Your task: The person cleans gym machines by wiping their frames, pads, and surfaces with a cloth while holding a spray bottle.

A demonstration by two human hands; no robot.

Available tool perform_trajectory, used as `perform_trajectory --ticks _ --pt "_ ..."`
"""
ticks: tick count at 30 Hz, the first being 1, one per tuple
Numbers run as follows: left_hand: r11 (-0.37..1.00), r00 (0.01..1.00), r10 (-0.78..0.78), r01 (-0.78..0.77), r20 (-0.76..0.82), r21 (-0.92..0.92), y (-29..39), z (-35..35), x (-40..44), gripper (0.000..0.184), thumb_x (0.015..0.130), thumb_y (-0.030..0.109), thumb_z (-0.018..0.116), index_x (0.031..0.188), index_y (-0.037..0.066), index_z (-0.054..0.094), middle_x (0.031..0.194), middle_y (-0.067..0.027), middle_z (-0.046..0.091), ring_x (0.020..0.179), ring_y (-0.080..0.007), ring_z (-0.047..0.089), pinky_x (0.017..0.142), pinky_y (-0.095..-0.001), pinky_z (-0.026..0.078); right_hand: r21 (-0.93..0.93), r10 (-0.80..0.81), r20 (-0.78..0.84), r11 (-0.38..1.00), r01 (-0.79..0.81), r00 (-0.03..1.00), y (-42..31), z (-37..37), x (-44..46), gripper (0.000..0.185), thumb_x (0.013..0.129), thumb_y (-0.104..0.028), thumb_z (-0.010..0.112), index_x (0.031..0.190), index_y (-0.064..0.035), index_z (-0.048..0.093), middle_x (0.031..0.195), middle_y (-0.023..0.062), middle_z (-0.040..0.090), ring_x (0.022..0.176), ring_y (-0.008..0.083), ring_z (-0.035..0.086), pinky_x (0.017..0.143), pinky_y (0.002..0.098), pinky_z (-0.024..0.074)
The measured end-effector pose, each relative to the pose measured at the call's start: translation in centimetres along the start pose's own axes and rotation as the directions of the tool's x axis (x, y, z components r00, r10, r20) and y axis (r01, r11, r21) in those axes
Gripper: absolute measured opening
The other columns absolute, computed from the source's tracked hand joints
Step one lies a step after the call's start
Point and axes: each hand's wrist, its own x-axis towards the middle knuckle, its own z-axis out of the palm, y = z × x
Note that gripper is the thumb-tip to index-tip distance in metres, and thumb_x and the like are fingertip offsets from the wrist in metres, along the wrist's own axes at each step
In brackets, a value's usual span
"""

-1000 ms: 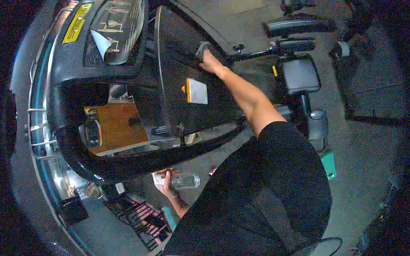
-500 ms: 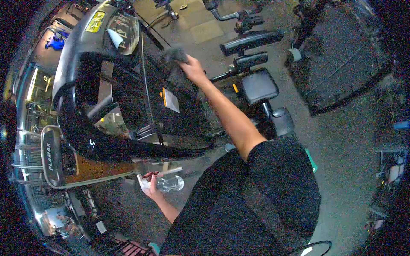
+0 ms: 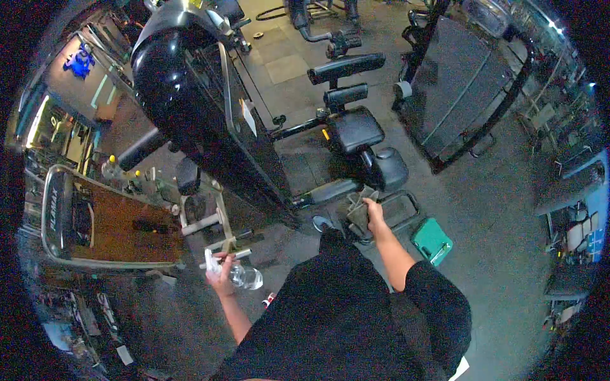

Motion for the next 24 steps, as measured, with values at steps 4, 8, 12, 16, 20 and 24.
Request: perform_trajectory --ticks 4,8,12,16,20,24 --pt "0.998 0.996 0.0 -0.006 0.085 0.059 -1.2 -0.9 -1.5 0.016 0.092 0.002 0.073 0.106 -0.002 0.067 0.095 -0.0113 0.074 0.084 -0.0171 0.071 0.077 -0.0307 0.057 0.016 -0.061 0.065 0.998 0.06 0.996 2.3 -2.1 -5.6 0.029 0.096 -0.03 0.068 0.103 -0.0017 0.072 0.097 0.0121 0.074 0.085 0.0241 0.072 0.075 0.0395 0.057" --pt "0.994 0.974 0.106 -0.108 0.199 -0.003 -0.4 -0.3 -4.0 0.019 0.092 0.002 0.074 0.109 -0.003 0.066 0.095 -0.0135 0.074 0.083 -0.0189 0.071 0.078 -0.0319 0.057 -0.118 -0.118 0.137 0.984 0.134 0.984 1.7 -2.9 -10.5 0.034 0.096 -0.032 0.07 0.106 0.0 0.072 0.093 0.0111 0.074 0.079 0.0236 0.071 0.075 0.037 0.057" --pt "0.998 0.965 0.056 -0.05 0.255 -0.029 0.2 1.0 -6.8 0.02 0.09 0.006 0.072 0.108 -0.002 0.066 0.095 -0.0142 0.073 0.082 -0.0211 0.071 0.077 -0.0338 0.056 -0.53 -0.395 0.155 0.74 0.414 0.905 -0.3 -3.3 -15.5 0.064 0.095 -0.055 0.067 0.112 0.0065 0.072 0.094 0.0125 0.074 0.082 0.0238 0.068 0.078 0.0406 0.0522" --pt "0.995 0.957 0.099 -0.096 0.271 -0.025 0.3 1.3 -9.6 0.021 0.092 0.003 0.074 0.11 -0.004 0.065 0.097 -0.0156 0.073 0.083 -0.0208 0.071 0.077 -0.0345 0.057 -0.725 -0.716 0.365 0.182 0.664 0.595 -8.4 -5.0 -20.4 0.083 0.093 -0.069 0.061 0.107 0.0124 0.069 0.103 0.037 0.069 0.101 0.051 0.068 0.089 0.0502 0.0526" --pt "0.996 0.972 0.09 -0.087 0.218 -0.02 1.4 1.4 -12.7 0.021 0.093 0.003 0.07 0.112 -0.005 0.063 0.097 -0.0178 0.073 0.079 -0.0236 0.072 0.074 -0.0363 0.058 -0.556 -0.848 0.313 0.202 0.806 0.428 -16.9 -6.4 -27.4 0.053 0.096 -0.05 0.069 0.106 0.0017 0.072 0.094 0.0216 0.075 0.083 0.0291 0.072 0.078 0.0378 0.0535" --pt "0.996 0.981 0.091 -0.09 0.17 -0.012 0.6 2.4 -15.3 0.021 0.092 0.0 0.073 0.111 -0.004 0.065 0.098 -0.0163 0.073 0.083 -0.021 0.071 0.076 -0.0349 0.057 -0.631 -0.824 0.3 0.206 0.748 0.48 -17.7 -10.4 -23.9 0.058 0.095 -0.054 0.066 0.107 0.0023 0.073 0.098 0.0254 0.074 0.092 0.0395 0.073 0.08 0.0426 0.0539"
